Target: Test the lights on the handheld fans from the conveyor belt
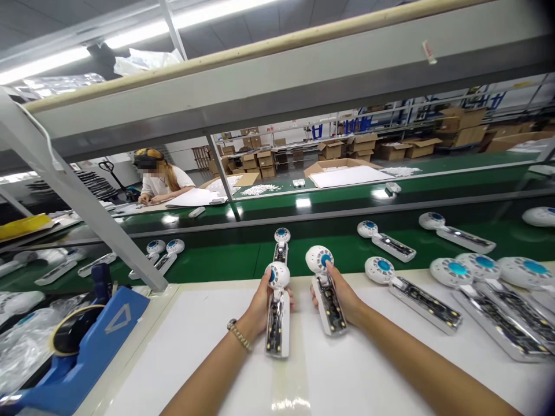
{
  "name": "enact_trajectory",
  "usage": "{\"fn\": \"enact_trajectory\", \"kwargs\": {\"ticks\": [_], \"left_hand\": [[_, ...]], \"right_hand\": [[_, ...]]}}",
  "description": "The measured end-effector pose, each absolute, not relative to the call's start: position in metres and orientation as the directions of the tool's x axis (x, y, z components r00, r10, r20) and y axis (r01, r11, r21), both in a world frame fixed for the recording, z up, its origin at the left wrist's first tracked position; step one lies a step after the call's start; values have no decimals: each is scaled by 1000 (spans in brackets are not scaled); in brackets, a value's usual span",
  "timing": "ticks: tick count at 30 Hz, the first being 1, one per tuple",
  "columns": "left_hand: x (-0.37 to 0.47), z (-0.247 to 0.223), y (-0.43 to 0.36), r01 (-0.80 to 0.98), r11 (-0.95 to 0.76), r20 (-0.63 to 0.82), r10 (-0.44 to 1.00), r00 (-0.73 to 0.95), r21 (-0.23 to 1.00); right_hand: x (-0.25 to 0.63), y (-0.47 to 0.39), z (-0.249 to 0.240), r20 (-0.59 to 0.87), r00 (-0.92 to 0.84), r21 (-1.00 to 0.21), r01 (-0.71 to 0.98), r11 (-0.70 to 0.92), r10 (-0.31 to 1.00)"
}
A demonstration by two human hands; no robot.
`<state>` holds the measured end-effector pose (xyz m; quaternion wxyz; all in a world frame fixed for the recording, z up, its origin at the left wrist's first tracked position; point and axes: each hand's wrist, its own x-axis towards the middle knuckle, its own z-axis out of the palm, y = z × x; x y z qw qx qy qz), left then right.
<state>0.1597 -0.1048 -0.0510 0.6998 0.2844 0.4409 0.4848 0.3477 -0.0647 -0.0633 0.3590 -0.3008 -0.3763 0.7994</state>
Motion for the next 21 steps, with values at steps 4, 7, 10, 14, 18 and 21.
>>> {"fn": "enact_trajectory", "kwargs": {"ticks": [4, 7, 10, 14, 18, 21], "left_hand": [[183, -42, -63, -267, 284, -293, 956, 7, 921], [193, -32, -19, 9, 36, -35, 987, -160, 999], [180, -21, 17, 175, -28, 73, 964, -255, 984], [132, -15, 34, 269, 60, 36, 940, -339, 961], [88, -24, 32, 296, 269, -157, 922, -353, 917], [75, -33, 30, 282, 380, -284, 902, -326, 881]], "right_hand": [[334, -27, -56, -268, -348, -944, -89, -317, 898], [327, 14, -50, -173, -150, -981, 117, -156, 973], [339, 59, -41, -83, -42, -961, 267, -69, 996], [397, 106, -22, -9, 52, -878, 477, -33, 999], [460, 119, -20, -141, 102, -775, 608, -174, 985], [477, 111, -34, -277, 74, -738, 622, -261, 958]]}}
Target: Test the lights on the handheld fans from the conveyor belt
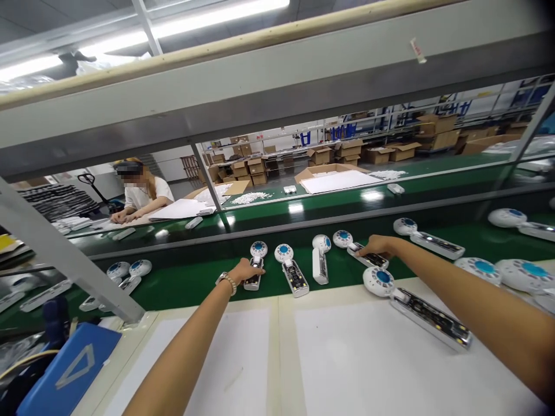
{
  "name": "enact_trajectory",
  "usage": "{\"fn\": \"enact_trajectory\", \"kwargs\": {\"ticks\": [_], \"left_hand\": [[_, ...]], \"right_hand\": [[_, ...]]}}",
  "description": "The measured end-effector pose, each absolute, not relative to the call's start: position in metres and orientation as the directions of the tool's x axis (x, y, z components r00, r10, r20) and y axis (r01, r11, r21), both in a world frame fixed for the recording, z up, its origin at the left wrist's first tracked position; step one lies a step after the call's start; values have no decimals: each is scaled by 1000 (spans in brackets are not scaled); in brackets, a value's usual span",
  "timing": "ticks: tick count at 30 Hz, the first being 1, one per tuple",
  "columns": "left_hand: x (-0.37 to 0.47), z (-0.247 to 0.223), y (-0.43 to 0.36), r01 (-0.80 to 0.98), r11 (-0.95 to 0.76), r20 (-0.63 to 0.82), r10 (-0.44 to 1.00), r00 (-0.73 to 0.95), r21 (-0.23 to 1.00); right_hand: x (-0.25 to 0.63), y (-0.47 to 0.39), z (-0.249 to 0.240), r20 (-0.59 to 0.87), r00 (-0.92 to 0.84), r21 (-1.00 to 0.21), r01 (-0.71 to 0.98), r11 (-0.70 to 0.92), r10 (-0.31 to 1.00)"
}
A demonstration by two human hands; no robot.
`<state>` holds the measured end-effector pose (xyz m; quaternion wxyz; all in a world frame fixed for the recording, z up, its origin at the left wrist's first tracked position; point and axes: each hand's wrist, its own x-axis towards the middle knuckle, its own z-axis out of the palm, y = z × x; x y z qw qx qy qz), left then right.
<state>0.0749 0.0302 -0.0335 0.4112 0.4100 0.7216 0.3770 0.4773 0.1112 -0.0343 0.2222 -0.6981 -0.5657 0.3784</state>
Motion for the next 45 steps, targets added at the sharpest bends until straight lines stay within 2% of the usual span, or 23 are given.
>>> {"fn": "enact_trajectory", "kwargs": {"ticks": [3, 7, 13, 17, 22, 26, 32, 45], "left_hand": [[74, -35, 28, 227, 411, -343, 895, -286, 883], [80, -21, 10, 78, 352, -332, 922, -199, 933], [126, -22, -52, -110, 154, -171, 972, -159, 982], [164, -45, -87, -195, 172, -190, 978, -81, 966], [176, -63, -104, -356, 130, -142, 990, -7, 925], [173, -66, -105, -349, 105, -113, 994, -3, 931], [173, -64, -109, -332, 111, -103, 994, 42, 937], [177, -60, -109, -298, 119, -91, 990, 105, 947]], "right_hand": [[470, 104, -44, -289, 17, -768, 593, -243, 957], [449, 96, -30, -171, -29, -866, 481, -136, 985], [397, 28, -13, -71, -201, -995, 79, -56, 977], [363, -40, -43, -84, -318, -986, -107, -124, 944], [357, -80, -68, -117, -441, -884, -361, -295, 890], [360, -80, -65, -105, -429, -882, -377, -283, 897], [363, -78, -66, -162, -448, -916, -262, -302, 879], [362, -78, -69, -133, -439, -922, -275, -274, 888]]}}
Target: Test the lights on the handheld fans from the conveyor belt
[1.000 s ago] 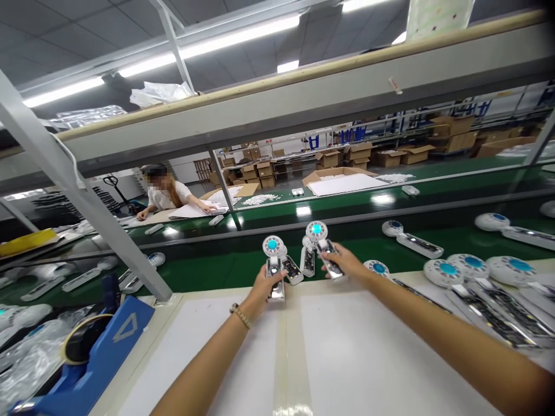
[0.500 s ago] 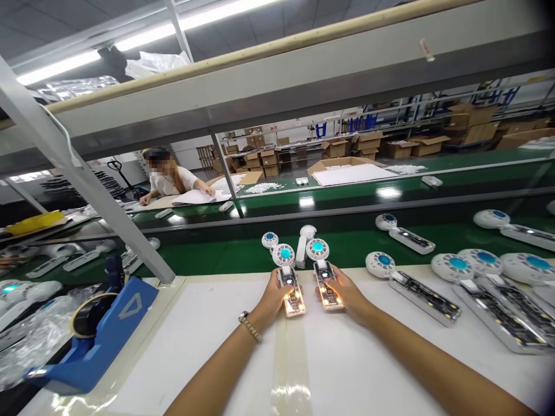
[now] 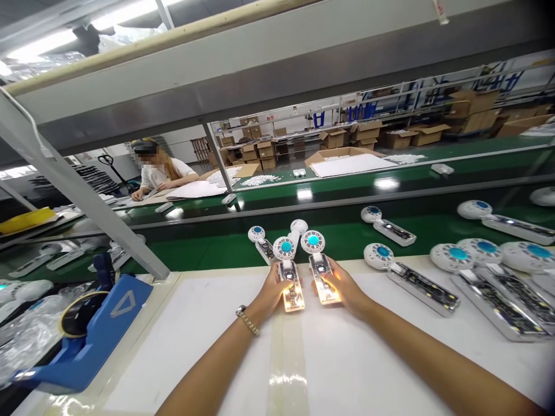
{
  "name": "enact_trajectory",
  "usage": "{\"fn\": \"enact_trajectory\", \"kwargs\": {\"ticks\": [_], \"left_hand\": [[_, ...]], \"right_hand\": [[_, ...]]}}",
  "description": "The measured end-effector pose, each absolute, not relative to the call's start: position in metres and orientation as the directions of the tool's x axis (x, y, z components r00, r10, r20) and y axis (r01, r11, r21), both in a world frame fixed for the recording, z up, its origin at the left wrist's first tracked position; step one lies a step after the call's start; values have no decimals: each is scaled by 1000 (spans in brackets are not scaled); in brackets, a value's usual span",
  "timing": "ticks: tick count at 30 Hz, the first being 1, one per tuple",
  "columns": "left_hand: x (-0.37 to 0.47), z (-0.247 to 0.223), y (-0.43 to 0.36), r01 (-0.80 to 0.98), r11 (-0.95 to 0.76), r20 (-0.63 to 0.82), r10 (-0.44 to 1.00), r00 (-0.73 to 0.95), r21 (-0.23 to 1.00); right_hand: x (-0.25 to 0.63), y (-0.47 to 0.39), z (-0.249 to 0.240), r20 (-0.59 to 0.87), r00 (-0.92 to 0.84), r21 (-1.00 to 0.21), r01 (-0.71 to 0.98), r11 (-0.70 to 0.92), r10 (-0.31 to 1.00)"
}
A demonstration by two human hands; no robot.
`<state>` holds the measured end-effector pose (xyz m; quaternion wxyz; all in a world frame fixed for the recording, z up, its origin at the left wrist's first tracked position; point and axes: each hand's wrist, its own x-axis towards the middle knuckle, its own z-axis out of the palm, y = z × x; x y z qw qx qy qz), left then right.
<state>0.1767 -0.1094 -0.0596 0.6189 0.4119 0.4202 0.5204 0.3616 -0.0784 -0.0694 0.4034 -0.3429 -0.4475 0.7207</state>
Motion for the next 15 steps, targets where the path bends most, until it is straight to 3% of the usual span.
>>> {"fn": "enact_trajectory", "kwargs": {"ticks": [15], "left_hand": [[172, -66, -109, -316, 99, -81, 994, 69, 944]], "right_hand": [[359, -79, -66, -125, -441, -923, -276, -267, 889]]}}
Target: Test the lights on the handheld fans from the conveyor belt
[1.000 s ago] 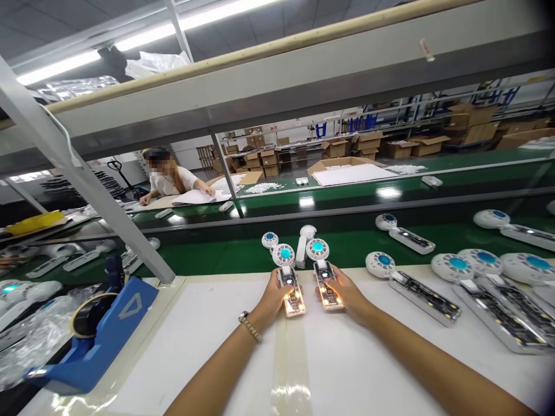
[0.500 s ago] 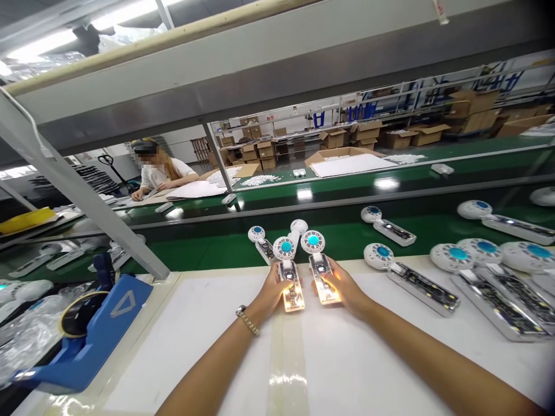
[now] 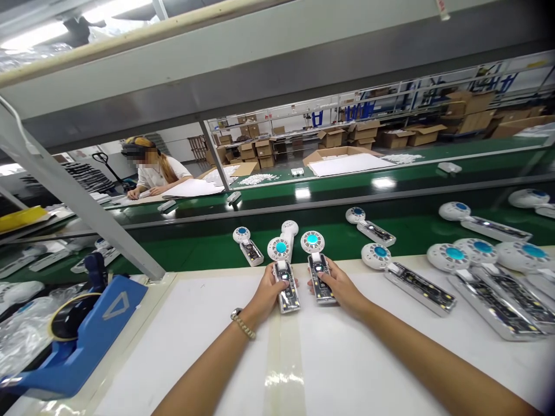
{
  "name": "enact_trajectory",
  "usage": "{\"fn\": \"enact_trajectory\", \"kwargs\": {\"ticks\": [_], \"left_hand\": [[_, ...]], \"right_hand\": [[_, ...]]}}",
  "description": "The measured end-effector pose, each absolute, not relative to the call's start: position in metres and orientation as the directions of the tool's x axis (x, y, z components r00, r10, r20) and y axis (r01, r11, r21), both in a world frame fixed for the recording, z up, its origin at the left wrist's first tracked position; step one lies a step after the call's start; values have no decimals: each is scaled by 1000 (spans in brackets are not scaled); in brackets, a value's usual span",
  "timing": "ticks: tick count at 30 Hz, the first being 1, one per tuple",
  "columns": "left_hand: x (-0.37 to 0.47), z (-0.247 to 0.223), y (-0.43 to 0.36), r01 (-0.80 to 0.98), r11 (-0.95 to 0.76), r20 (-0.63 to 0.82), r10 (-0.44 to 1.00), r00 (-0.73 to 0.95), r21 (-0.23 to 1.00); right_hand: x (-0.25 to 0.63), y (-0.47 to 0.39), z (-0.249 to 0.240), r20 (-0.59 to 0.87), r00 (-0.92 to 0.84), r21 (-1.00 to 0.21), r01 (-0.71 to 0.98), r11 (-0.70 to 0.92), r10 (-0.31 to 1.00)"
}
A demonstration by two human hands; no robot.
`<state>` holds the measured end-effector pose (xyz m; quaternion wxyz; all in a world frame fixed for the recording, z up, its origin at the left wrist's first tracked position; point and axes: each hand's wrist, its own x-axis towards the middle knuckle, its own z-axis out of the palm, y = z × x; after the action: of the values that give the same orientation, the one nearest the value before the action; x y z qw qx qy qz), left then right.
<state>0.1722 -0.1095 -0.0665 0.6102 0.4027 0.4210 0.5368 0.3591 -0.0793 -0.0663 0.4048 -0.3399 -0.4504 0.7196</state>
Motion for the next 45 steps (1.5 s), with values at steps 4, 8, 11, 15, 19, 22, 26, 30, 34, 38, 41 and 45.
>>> {"fn": "enact_trajectory", "kwargs": {"ticks": [4, 8, 11, 15, 19, 22, 26, 30, 34, 38, 41, 45], "left_hand": [[173, -64, -110, -318, 117, -98, 992, 77, 941], [171, -67, -110, -301, 116, -86, 990, 111, 947], [169, -68, -110, -291, 110, -78, 990, 121, 950], [169, -68, -110, -294, 104, -70, 990, 124, 950], [168, -69, -109, -310, 89, -49, 990, 136, 947], [168, -69, -109, -321, 100, -55, 988, 145, 942], [169, -66, -110, -327, 120, -73, 986, 151, 937], [170, -65, -111, -317, 120, -76, 986, 147, 941], [169, -62, -112, -301, 122, -79, 985, 152, 946], [170, -60, -112, -288, 137, -98, 984, 147, 948], [170, -61, -112, -297, 130, -88, 985, 150, 946], [170, -60, -112, -322, 144, -104, 985, 140, 936]], "right_hand": [[360, -79, -67, -128, -457, -925, -266, -273, 880], [363, -78, -69, -96, -496, -930, -263, -255, 863], [365, -77, -72, -55, -524, -933, -278, -231, 850], [365, -76, -75, -39, -542, -932, -284, -226, 840], [364, -77, -73, -44, -526, -932, -285, -225, 849], [364, -78, -71, -45, -523, -939, -269, -215, 851], [364, -78, -72, -34, -529, -941, -270, -206, 848], [364, -78, -72, -35, -520, -942, -267, -201, 853], [363, -78, -71, -46, -516, -944, -258, -206, 855], [363, -78, -73, -36, -511, -942, -269, -200, 859], [363, -77, -75, -40, -509, -936, -281, -210, 860], [364, -77, -73, -40, -529, -905, -340, -255, 848]]}}
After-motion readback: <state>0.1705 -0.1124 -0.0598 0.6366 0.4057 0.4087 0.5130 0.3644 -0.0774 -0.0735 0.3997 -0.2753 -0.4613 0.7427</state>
